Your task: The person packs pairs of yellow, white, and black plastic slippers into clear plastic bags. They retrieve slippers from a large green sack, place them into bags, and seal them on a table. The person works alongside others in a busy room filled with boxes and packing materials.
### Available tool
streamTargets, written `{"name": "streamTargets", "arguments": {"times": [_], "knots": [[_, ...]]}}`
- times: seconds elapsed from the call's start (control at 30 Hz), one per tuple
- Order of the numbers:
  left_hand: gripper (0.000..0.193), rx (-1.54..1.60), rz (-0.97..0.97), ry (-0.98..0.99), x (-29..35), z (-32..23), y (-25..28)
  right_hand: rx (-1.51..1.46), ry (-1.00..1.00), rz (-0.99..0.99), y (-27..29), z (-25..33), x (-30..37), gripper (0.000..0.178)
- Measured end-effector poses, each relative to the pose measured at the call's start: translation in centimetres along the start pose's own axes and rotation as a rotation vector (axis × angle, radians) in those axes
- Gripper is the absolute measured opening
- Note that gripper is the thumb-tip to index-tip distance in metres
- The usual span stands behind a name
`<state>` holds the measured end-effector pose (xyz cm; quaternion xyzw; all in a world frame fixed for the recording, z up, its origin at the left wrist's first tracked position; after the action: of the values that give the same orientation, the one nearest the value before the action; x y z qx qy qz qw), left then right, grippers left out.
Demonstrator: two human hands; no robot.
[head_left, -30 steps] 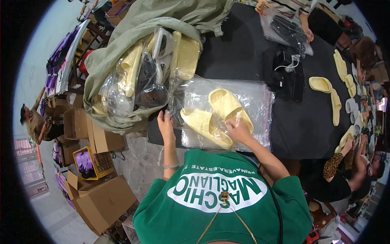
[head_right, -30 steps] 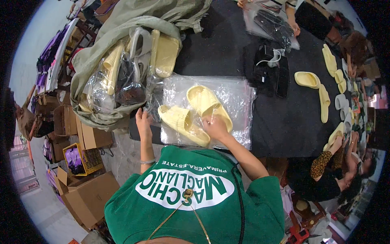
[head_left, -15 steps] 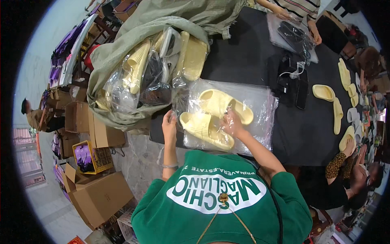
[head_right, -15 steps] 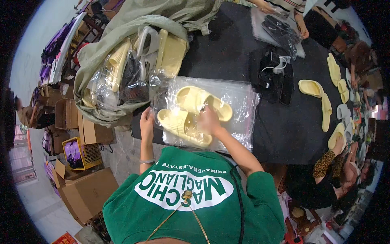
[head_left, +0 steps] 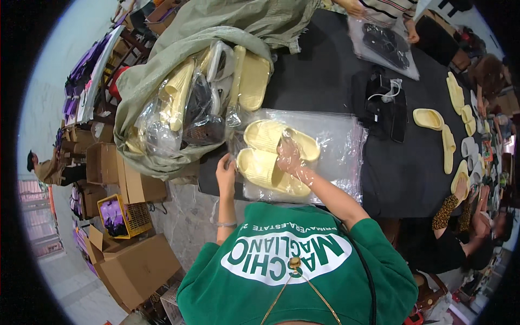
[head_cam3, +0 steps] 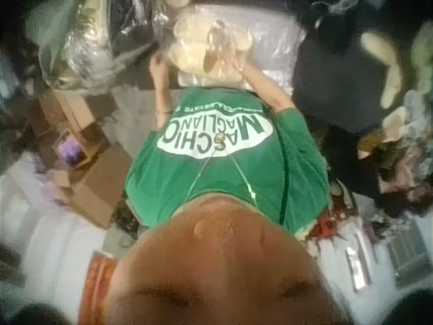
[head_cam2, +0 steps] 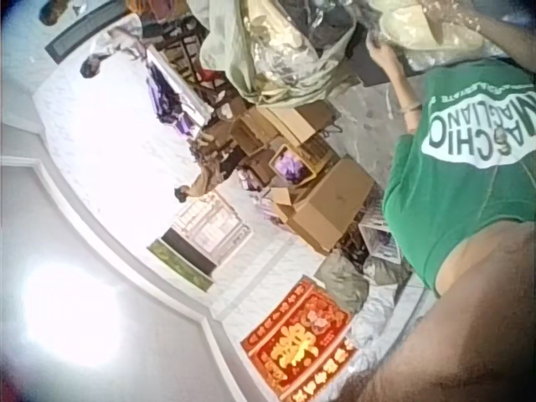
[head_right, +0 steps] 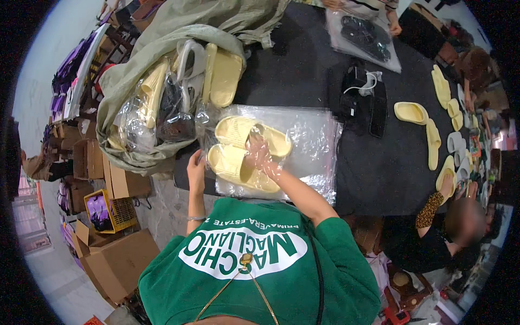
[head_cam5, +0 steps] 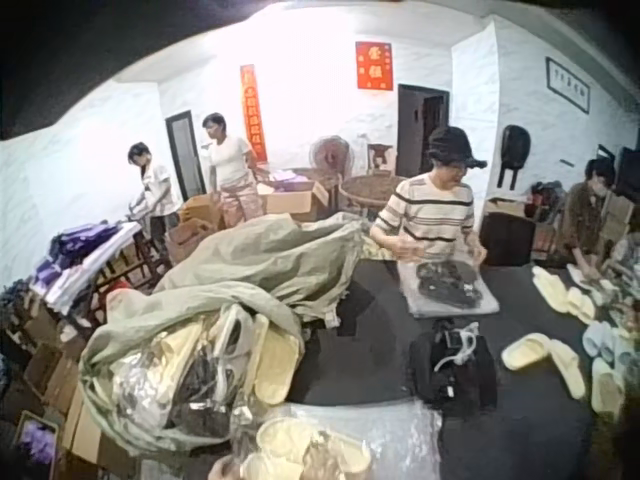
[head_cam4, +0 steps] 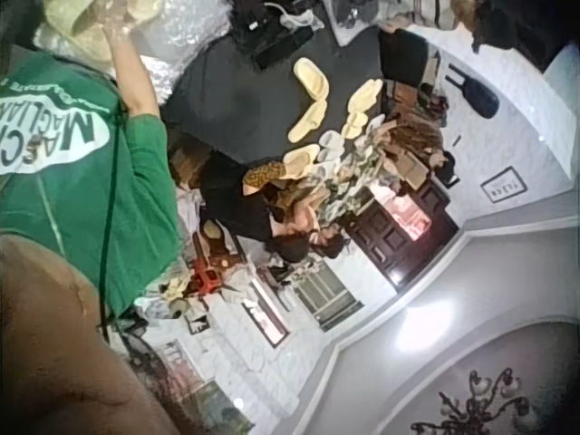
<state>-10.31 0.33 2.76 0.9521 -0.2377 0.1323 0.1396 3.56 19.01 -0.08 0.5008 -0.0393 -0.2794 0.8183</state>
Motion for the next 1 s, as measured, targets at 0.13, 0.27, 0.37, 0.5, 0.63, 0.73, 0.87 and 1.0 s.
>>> {"name": "streamTargets", "arguments": {"times": [0.13, 0.27, 0.37, 0.5, 0.63, 0.73, 0.87, 1.0], "knots": [[0.050, 0.293, -0.090, 0.025, 1.5, -1.4, 1.4, -0.154, 0.084, -0.035, 8.3, 2.8, -0.8, 0.016], [0.060, 0.260, 0.053, 0.095, 4.1, -7.6, -0.2, -0.029, 0.124, 0.008, 14.0, 3.1, 0.2, 0.013], [0.042, 0.221, 0.187, 0.115, 3.5, -6.5, -1.8, 0.080, 0.092, -0.024, 16.2, 1.1, 1.6, 0.009], [0.031, 0.297, 0.094, 0.064, 3.6, -4.1, -2.0, -0.147, -0.091, -0.151, 20.5, -2.5, 3.6, 0.022], [0.032, 0.296, -0.036, 0.044, 4.2, -1.7, -1.4, -0.274, -0.247, -0.303, 22.8, -6.3, 6.9, 0.025], [0.035, 0.352, -0.025, 0.015, 4.3, -0.8, -1.1, -0.533, -0.412, -0.319, 23.5, -8.7, 9.4, 0.028], [0.056, 0.442, 0.083, 0.259, 4.0, -2.5, -3.5, -0.455, -0.339, -0.243, 23.8, -7.8, 10.0, 0.028], [0.061, 0.078, 0.120, 0.200, 1.6, -2.9, -5.3, -0.353, -0.263, -0.238, 23.3, -6.6, 9.4, 0.029]]}}
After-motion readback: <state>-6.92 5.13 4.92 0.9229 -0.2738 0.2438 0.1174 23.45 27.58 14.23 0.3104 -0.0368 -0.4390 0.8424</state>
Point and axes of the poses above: each hand's wrist, its own x-axis away from the middle knuckle, its own y-axis out of the back of the hand, z = x × y, the point moved 5 cm from there along -x, towards the middle knuckle, and after that the axes turned 1 degree about -z, right-handed, at the moved point
